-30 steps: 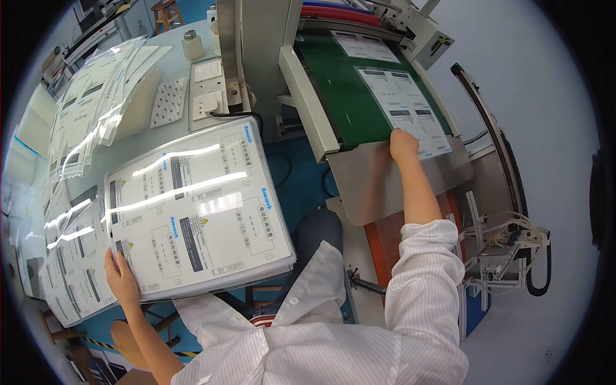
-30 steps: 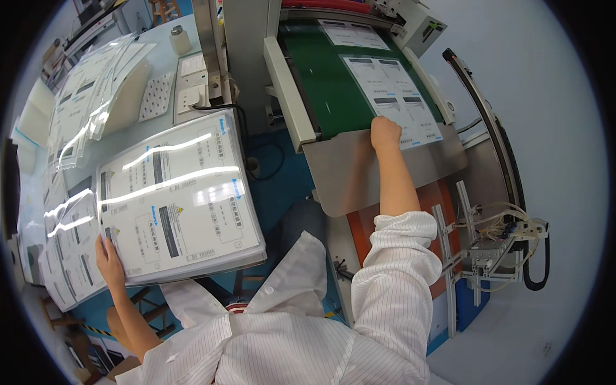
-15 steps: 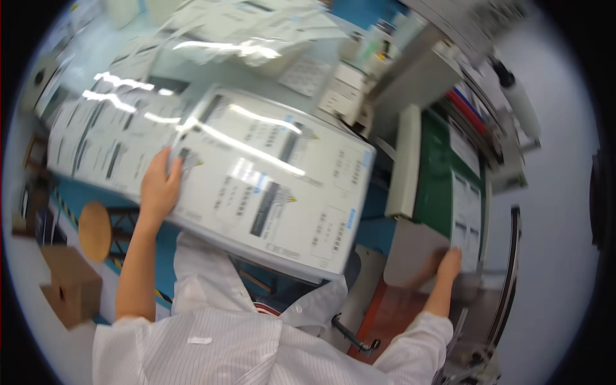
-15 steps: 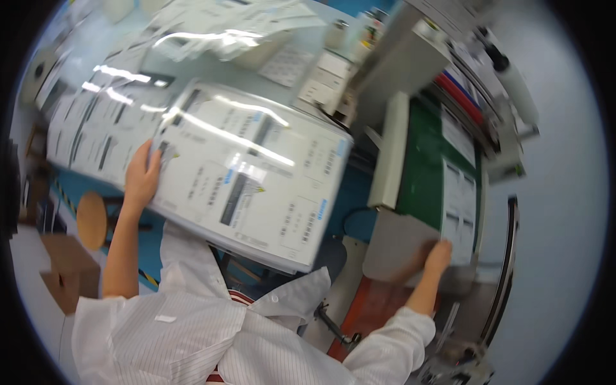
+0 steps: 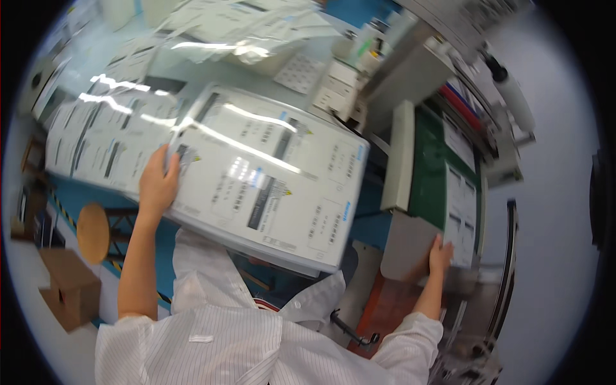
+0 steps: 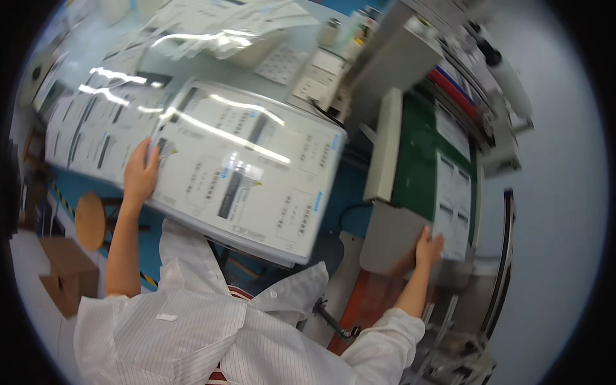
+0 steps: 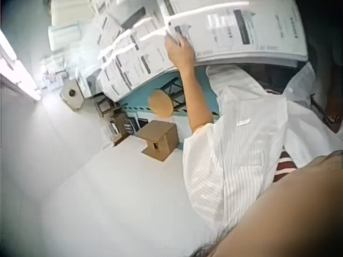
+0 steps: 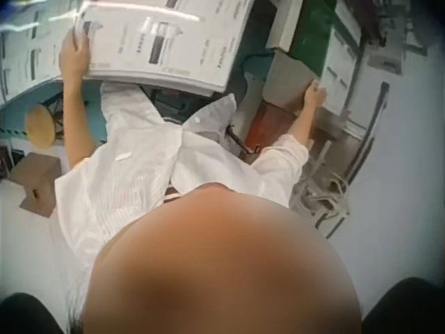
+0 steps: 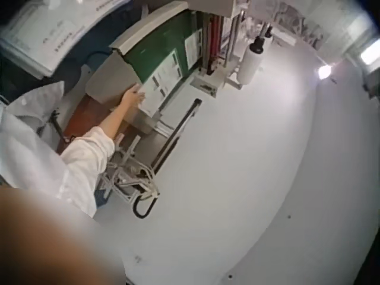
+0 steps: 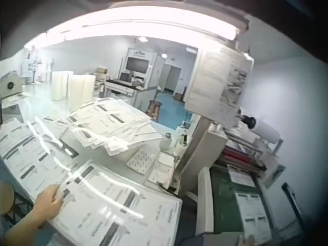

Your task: Picking up printed label sheets and placing them onto a conveyor belt system.

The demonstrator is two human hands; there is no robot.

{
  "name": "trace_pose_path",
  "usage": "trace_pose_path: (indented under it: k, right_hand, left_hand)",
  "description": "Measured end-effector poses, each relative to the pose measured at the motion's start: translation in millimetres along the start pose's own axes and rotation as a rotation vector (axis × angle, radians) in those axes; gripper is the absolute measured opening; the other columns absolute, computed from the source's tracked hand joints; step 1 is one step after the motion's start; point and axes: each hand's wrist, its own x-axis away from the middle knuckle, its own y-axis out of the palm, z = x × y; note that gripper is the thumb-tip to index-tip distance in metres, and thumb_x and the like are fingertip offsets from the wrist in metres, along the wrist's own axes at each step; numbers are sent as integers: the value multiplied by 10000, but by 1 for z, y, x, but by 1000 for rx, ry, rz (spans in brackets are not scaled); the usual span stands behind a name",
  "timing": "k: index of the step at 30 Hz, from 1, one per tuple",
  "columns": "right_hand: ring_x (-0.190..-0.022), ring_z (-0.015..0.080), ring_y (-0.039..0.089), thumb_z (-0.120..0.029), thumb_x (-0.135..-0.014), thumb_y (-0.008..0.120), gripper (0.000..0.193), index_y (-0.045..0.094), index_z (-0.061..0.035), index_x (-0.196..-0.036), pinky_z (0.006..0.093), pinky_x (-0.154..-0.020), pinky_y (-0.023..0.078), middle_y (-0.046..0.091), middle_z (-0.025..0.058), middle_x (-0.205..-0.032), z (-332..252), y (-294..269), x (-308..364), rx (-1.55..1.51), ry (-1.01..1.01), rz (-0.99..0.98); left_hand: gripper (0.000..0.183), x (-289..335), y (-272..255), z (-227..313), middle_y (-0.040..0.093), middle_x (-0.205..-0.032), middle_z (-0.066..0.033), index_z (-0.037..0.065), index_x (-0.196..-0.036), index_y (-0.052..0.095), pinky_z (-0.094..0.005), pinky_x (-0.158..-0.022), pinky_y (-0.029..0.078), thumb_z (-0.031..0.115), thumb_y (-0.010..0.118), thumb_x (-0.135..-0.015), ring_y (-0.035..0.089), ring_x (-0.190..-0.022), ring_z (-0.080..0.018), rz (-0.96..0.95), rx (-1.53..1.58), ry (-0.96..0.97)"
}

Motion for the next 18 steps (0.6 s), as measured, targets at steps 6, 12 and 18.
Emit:
trace_pose_path:
  k: [6, 12, 18]
  right_hand:
    - [-1388, 404, 279, -595, -904, 465, 836, 352, 61, -1410, 485, -1132, 210, 327, 275, -1473, -60, -15, 99, -108, -204, 108]
    - [-1387, 394, 280, -502, -860, 616, 827, 345, 47, -1415, 457, -1130, 231, 331, 255, -1476, -78, -58, 215, -252, -378, 56]
    - [-1279, 352, 445, -236, -824, 712, 581, 501, -7, -1316, 428, -1027, 396, 484, 169, -1392, -53, -76, 253, -264, -529, 100]
  left_hand:
    - [451, -12, 8, -26, 592, -1230, -233, -56, -1269, 531, -360, -968, 422, 283, 514, -971, 572, -1136, -335, -58, 31, 42]
    - [471, -16, 13, -39, 601, -1205, -228, -71, -1282, 510, -338, -940, 435, 298, 503, -989, 591, -1091, -297, -97, 86, 60]
    - [481, -17, 15, -30, 604, -1206, -220, -69, -1287, 511, -332, -944, 433, 309, 506, -990, 589, -1085, -281, -137, 120, 65]
